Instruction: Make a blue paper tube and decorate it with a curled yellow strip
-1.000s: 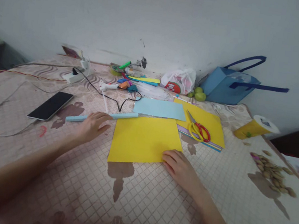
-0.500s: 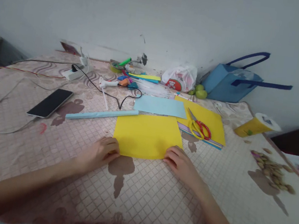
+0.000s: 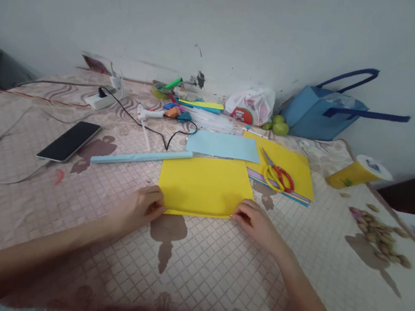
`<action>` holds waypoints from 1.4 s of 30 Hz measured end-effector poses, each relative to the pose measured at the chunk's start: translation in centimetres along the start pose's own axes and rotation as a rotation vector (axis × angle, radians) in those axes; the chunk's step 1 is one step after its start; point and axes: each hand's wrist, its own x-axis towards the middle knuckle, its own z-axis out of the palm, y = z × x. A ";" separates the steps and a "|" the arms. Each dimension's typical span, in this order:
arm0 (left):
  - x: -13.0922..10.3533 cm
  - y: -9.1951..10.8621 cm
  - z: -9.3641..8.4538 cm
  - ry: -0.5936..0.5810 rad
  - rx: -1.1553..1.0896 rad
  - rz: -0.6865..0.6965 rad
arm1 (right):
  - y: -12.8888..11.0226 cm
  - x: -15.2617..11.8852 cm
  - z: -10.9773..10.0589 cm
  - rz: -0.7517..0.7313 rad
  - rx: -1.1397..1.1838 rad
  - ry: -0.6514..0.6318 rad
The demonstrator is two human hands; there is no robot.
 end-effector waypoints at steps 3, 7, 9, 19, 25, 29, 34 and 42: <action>0.1 0.0 0.2 -0.016 0.042 -0.013 | -0.1 0.2 0.0 0.003 -0.015 -0.004; 0.1 0.2 0.4 -0.025 0.083 -0.002 | -0.1 0.3 0.0 0.004 -0.030 -0.023; 0.2 0.7 0.5 -0.037 0.107 0.013 | 0.0 0.4 0.0 0.006 -0.035 -0.035; 2.5 4.4 1.2 -0.182 0.255 0.096 | -0.8 0.2 -0.5 0.028 -0.017 -0.127; 2.4 3.4 0.8 -0.224 0.112 0.006 | -2.6 -0.3 0.3 0.018 -0.063 -0.093; 2.3 3.9 1.2 -0.203 0.148 -0.011 | -3.2 -0.3 1.0 -0.017 -0.070 -0.087; 2.3 4.6 1.7 -0.203 0.208 -0.004 | -3.6 -0.1 1.5 -0.041 -0.056 -0.084; 2.5 5.1 2.1 -0.212 0.324 -0.011 | -3.9 0.4 1.6 0.001 -0.050 -0.091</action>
